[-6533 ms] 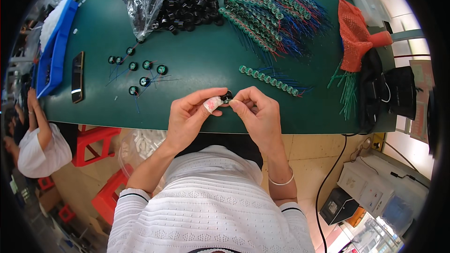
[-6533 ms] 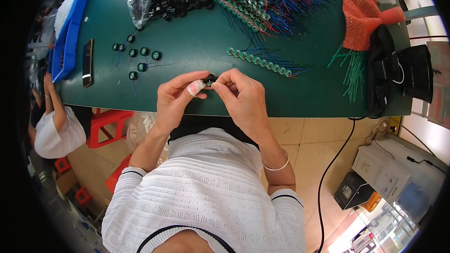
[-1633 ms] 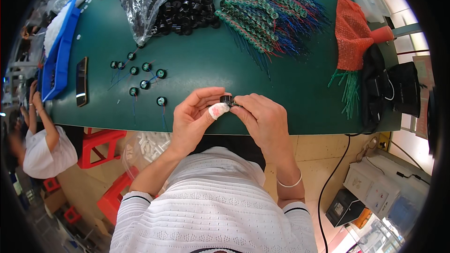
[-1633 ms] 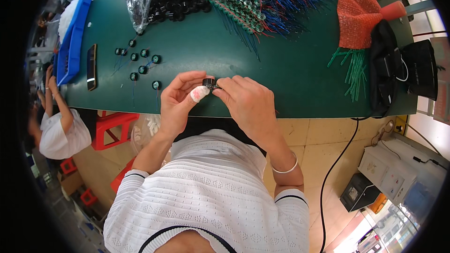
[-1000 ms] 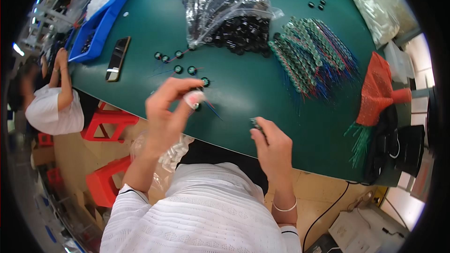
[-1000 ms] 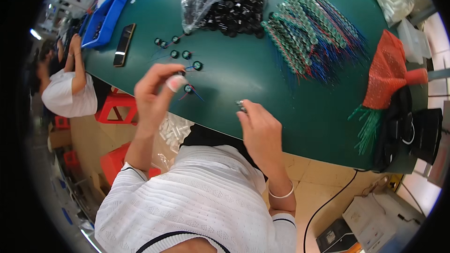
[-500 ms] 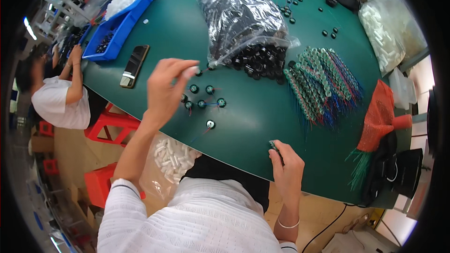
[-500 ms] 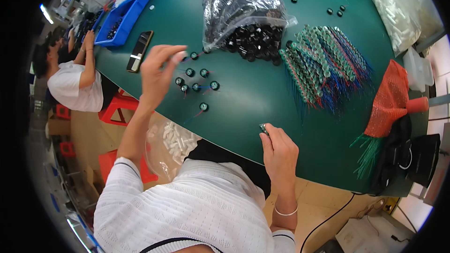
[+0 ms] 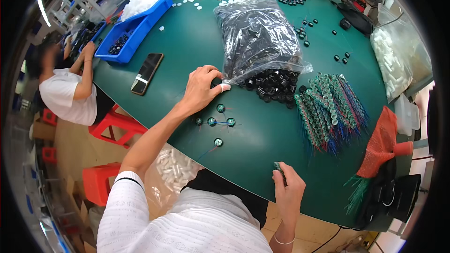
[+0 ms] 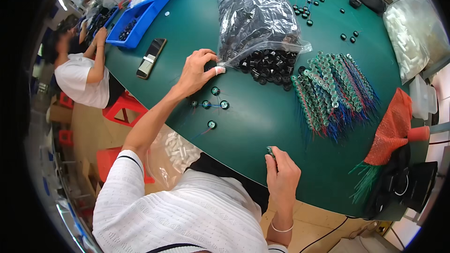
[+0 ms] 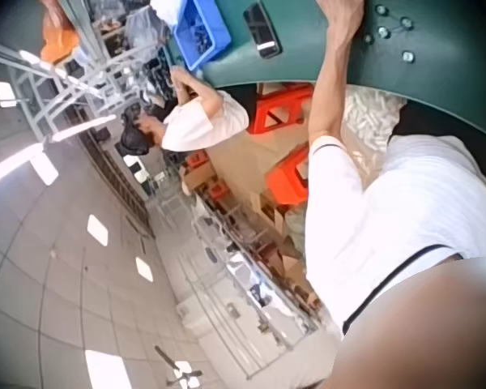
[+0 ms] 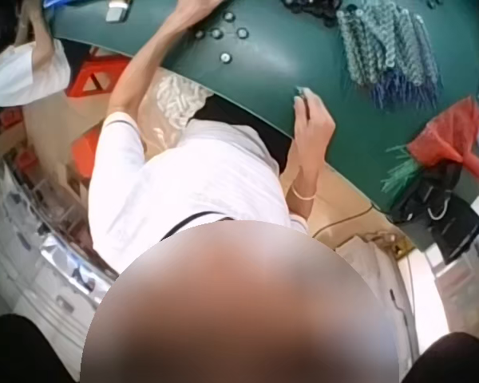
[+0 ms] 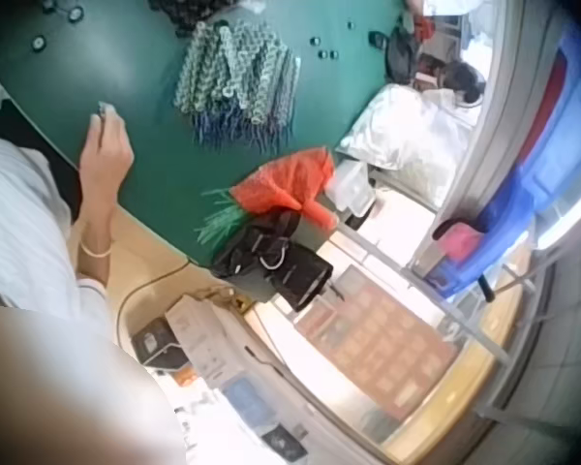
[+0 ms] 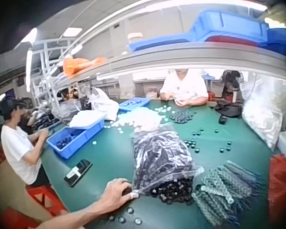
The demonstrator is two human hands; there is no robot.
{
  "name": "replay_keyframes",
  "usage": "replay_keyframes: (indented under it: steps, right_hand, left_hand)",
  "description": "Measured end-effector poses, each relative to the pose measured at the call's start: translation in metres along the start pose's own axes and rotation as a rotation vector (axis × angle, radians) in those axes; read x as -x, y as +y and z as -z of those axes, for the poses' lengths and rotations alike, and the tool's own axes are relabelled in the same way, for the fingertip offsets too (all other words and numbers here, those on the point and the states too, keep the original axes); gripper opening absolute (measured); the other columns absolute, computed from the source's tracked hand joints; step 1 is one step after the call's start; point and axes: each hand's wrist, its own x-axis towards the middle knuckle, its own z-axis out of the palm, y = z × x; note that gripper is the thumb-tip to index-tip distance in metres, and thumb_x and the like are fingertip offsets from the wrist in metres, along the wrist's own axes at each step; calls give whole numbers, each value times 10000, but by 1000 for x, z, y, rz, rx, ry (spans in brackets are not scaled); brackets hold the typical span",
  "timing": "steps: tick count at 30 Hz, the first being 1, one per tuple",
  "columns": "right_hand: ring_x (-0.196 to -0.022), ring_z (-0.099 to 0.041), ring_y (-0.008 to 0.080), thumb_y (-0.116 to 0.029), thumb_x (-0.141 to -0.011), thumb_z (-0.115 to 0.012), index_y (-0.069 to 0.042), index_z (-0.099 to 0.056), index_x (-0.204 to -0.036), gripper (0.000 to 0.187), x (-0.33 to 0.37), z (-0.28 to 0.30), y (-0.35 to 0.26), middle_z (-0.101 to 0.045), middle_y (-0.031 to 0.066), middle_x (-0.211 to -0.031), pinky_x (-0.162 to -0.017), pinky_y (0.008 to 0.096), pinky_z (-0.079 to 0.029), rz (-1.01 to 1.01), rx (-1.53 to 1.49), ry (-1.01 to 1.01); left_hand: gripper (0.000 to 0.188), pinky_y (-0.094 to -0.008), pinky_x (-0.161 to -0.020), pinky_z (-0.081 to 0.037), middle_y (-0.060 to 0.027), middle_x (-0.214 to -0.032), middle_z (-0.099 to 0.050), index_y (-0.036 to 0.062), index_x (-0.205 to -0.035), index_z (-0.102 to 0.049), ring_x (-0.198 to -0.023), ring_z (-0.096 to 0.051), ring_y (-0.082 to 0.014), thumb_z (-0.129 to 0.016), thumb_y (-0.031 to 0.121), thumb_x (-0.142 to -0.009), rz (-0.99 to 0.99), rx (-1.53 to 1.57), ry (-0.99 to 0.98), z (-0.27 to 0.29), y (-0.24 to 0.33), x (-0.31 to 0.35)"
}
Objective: Assembling small electronic components by snapping circular bases onto wire-lead pieces at a factory workbench.
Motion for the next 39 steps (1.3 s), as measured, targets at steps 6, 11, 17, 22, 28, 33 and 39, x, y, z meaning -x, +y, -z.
replay_keyframes:
  steps: [6, 11, 17, 22, 28, 33, 39]
  right_hand:
    - [-628, -575, 258, -33, -858, -659, -7, -634, -1019, 165, -1, 1, 0, -639, 117, -819, -574, 329, -455, -61, 2, 0]
    - [-663, -610, 284, -12, -860, -628, 33, -623, -1005, 152, -4, 2, -6, -640, 149, -840, -602, 335, -482, -66, 40, -41]
    - [-620, -609, 217, 5, -863, -604, 41, -621, -1003, 146, 1, 3, -18, -624, 136, -800, -570, 305, -478, -50, 5, -2]
    - [-608, -600, 201, 1, -866, -600, 36, -623, -1001, 141, 0, 1, -19, -623, 120, -794, -562, 298, -473, -39, -15, 10]
    - [-605, -599, 204, -7, -871, -596, 35, -621, -997, 135, -3, 3, -18, -623, 117, -794, -554, 307, -474, -6, 5, 25]
    - [-607, -604, 210, -18, -877, -597, 34, -620, -995, 131, -1, 3, -16, -623, 118, -794, -554, 315, -477, 14, 0, 20]
    - [-623, -611, 245, -24, -868, -613, 24, -623, -997, 138, 6, 2, -12, -631, 131, -815, -563, 334, -480, 139, 33, 37]
  left_hand:
    - [486, -453, -1071, -317, -131, -1274, -551, 47, -1178, -601, -1222, -491, -318, -754, 282, -781, -16, -280, -16, 37, 12, 23]
    - [659, -558, -1070, -293, -63, -1250, -568, 177, -1231, -580, -1246, -488, -253, -723, 489, -667, -253, -320, -139, 40, 140, 74]
    - [504, -577, -1113, -216, -68, -1322, -555, 183, -1253, -593, -1337, -427, -248, -679, 397, -805, -285, -410, 37, -12, 95, 90]
    - [389, -574, -1110, -239, -44, -1171, -617, 125, -1093, -661, -1261, -486, -223, -711, 331, -767, -313, -471, 170, -8, 48, 69]
    - [390, -544, -1104, -261, -47, -1177, -626, 135, -1119, -658, -1228, -508, -234, -735, 284, -767, -307, -451, 183, 14, 25, 44]
    - [800, -519, -1102, -277, -294, -1398, -381, 87, -1416, -414, -1299, -396, -421, -750, 385, -755, -28, -194, 353, 1, 74, 8]
    - [1052, -578, -1100, -226, -441, -1413, -221, 102, -1527, -123, -1268, -377, -536, -654, 618, -780, 147, -159, 55, -30, 70, -28]
